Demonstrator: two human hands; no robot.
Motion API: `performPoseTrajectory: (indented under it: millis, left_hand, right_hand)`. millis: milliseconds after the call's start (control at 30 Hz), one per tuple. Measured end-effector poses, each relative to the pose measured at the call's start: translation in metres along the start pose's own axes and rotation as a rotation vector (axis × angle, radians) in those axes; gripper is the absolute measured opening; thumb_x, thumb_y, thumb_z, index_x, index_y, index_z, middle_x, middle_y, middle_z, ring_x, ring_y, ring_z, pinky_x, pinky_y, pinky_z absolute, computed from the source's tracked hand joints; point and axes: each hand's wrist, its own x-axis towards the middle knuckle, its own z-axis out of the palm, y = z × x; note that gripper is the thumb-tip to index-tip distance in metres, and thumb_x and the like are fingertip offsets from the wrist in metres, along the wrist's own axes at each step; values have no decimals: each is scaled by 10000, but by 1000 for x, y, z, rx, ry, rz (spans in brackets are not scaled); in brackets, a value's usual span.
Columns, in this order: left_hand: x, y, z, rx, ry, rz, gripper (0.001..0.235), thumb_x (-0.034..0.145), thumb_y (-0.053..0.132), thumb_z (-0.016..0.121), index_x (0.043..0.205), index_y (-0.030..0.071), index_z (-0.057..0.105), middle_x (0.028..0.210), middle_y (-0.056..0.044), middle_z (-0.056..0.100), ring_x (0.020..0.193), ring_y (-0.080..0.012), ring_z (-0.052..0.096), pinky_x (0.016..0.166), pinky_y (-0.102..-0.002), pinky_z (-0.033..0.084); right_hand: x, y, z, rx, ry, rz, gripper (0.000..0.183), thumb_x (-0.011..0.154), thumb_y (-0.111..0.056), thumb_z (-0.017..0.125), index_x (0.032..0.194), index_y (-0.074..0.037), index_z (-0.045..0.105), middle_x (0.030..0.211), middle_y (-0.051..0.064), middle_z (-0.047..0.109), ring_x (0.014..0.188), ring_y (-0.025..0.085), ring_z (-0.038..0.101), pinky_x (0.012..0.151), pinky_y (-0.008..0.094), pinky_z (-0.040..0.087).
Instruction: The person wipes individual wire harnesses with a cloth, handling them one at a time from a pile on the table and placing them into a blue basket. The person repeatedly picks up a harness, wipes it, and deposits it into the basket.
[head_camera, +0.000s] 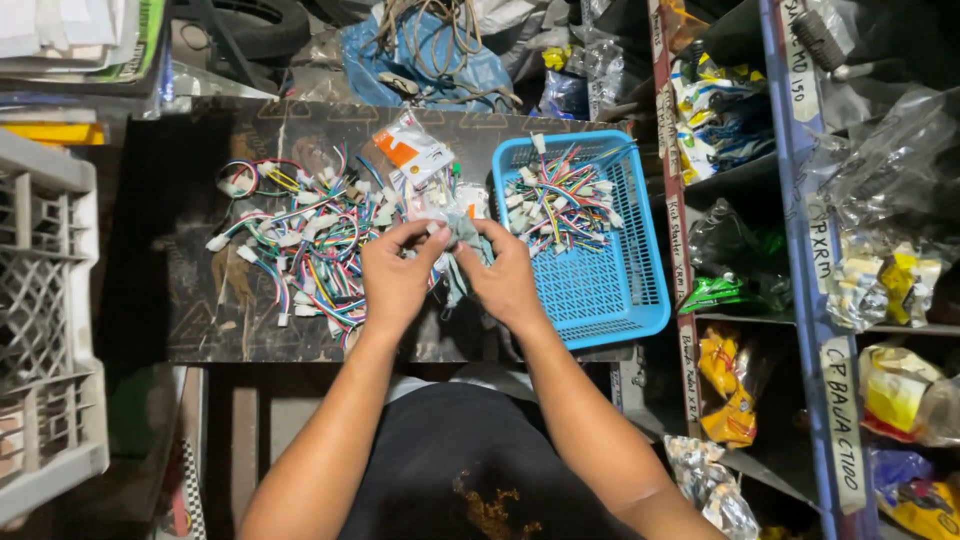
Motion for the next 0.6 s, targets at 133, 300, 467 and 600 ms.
performPoseTrajectory:
  millis: [133,300,467,600]
  left_hand:
    - [2,-5,-7,-3,5,6,158,840,139,845,995,142,819,765,-6,734,683,-38,555,652,-189,479]
    - [-3,-14,-1,-74,-28,-1,178,863,125,827,1037,104,804,865,-58,771,757,-65,607,701,-206,509]
    - [-5,-2,13,-112,-132,-56,321,804,200,884,1101,123,791,866,-24,742,743,-23,586,640,-142,496]
    - [-9,-5,26,-93,-187,-115,341,756,193,925,1065,114,803,836,-47,734,717,-45,594,585,-145,513]
  right_hand:
    - [-7,-27,2,17,-77,104,77,873,-222,761,902,-153,777,688,-29,684,732,60,594,742,303,529]
    - [-6,-29,-9,148,-122,155,100,852,-233,796,877,-139,774,669,-33,664,692,63,546,690,271,512]
    - [-11,-2,-20,364,-105,218,128,836,-171,784,938,-97,768,739,-33,688,709,57,588,706,238,525]
    - [-9,16,-35,379,-95,213,111,814,-146,819,891,-83,769,746,-25,697,740,47,589,740,235,528]
